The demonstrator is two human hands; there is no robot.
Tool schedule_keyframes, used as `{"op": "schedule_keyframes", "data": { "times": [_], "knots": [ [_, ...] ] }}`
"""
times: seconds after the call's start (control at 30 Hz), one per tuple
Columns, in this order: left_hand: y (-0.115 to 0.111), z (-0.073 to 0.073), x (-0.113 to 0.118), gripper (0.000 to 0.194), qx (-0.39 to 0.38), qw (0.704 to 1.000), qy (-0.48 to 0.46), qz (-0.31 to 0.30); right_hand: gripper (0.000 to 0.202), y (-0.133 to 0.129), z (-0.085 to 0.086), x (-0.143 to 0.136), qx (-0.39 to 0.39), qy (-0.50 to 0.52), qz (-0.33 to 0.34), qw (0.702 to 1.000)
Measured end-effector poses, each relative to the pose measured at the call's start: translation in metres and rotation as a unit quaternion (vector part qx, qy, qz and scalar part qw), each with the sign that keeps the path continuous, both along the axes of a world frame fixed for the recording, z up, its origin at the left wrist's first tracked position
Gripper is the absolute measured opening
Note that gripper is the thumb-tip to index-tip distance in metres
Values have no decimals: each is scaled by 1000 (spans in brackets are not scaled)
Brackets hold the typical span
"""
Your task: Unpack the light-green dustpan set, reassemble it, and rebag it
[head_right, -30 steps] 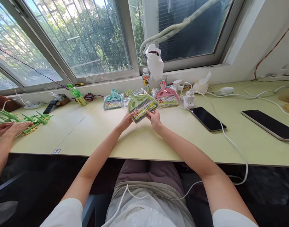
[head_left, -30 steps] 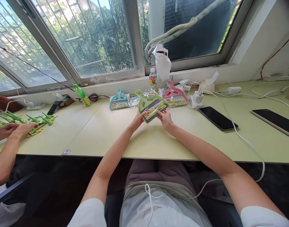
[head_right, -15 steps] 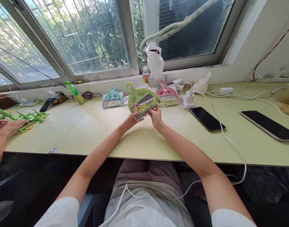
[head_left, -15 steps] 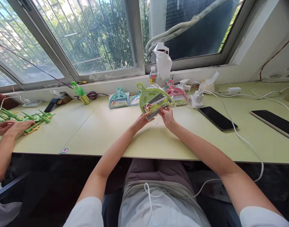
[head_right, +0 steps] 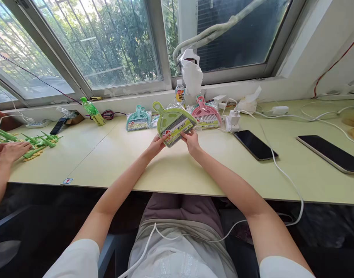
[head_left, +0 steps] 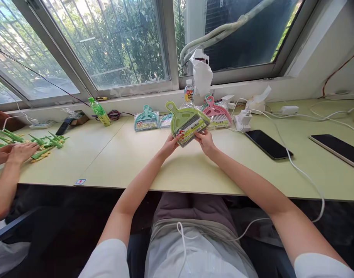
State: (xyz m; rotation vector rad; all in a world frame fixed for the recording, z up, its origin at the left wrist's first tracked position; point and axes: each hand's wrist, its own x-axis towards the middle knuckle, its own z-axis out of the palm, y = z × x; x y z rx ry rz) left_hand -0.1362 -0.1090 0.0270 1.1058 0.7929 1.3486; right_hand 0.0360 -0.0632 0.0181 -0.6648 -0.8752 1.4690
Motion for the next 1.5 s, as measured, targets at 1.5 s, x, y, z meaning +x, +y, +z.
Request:
{"op": "schedule_keyframes", "data": {
  "times": [1.5],
  "knots": [
    [-13,4,9,60,-6,991,127,-39,28,-12,0,-4,3,16,-43,999]
  ]
}}
